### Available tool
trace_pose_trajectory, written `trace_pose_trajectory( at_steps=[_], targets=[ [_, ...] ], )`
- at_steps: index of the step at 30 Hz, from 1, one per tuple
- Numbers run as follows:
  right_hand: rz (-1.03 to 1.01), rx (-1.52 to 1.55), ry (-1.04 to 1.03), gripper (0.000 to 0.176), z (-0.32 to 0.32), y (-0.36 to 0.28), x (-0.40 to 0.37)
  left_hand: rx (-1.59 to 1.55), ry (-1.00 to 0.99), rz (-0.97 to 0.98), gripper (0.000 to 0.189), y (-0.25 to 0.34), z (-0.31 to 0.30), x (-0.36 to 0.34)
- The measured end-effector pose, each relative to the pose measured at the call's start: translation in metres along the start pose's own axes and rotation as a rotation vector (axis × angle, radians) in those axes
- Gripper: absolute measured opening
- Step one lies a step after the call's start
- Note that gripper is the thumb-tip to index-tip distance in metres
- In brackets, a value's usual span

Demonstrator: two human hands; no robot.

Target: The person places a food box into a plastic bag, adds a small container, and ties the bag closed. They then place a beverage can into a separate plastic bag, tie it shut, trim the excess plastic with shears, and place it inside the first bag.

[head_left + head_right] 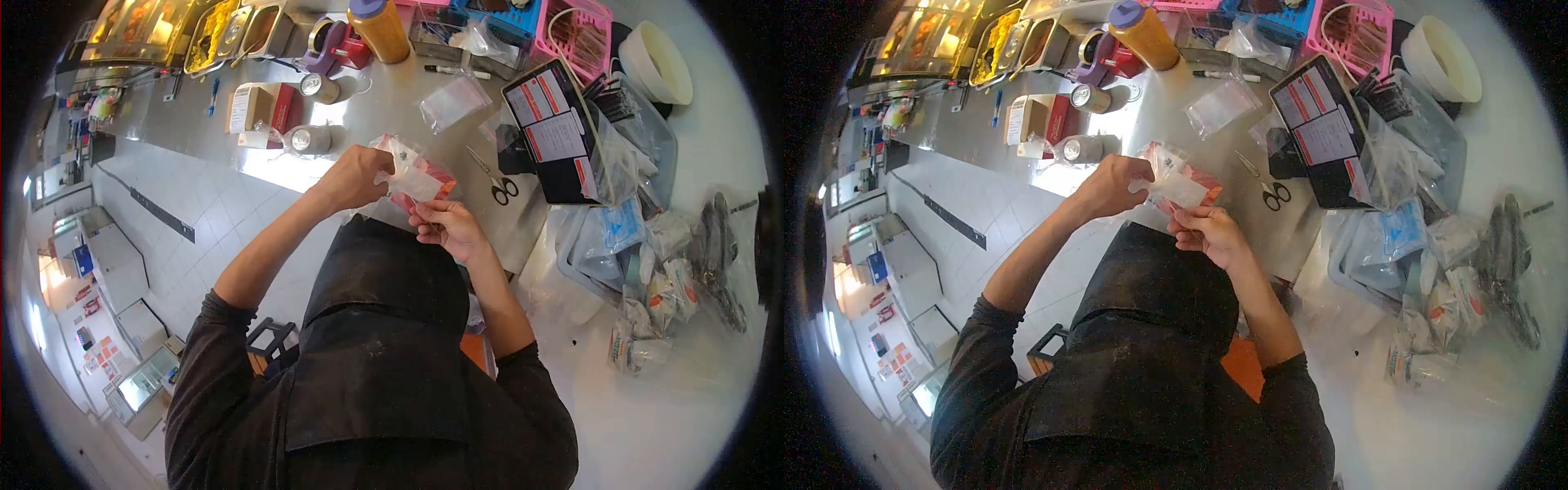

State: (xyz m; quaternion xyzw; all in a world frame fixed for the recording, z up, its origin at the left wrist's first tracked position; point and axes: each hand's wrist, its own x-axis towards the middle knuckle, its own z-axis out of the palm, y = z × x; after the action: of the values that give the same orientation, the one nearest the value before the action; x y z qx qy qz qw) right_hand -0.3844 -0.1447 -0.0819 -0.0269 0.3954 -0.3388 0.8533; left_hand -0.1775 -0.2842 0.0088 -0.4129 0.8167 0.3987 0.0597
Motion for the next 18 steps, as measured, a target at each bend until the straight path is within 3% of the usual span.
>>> trace_pose_trajectory(
  at_steps=[6, 9, 12, 15, 18],
  targets=[
    [0.074, 0.199, -0.077, 0.015, 0.004, 0.012, 0.003, -0.059, 0.077, -0.033, 0.025, -0.005, 0.005, -0.003],
    [0.170, 0.150, -0.041, 0.016, 0.007, 0.027, 0.021, -0.048, 0.097, -0.021, 0.024, -0.002, 0.005, -0.004],
    [0.085, 0.301, -0.013, 0.015, 0.034, 0.033, 0.048, 0.015, 0.146, -0.003, 0.022, 0.004, 0.010, -0.006],
    [-0.145, 0.360, -0.004, 0.014, 0.044, 0.036, 0.066, -0.049, 0.328, -0.079, 0.022, 0.015, 0.024, -0.016],
    [-0.190, 0.430, 0.019, 0.016, 0.041, 0.051, 0.069, -0.211, 0.505, -0.231, 0.024, 0.015, 0.047, -0.023]
  ],
)
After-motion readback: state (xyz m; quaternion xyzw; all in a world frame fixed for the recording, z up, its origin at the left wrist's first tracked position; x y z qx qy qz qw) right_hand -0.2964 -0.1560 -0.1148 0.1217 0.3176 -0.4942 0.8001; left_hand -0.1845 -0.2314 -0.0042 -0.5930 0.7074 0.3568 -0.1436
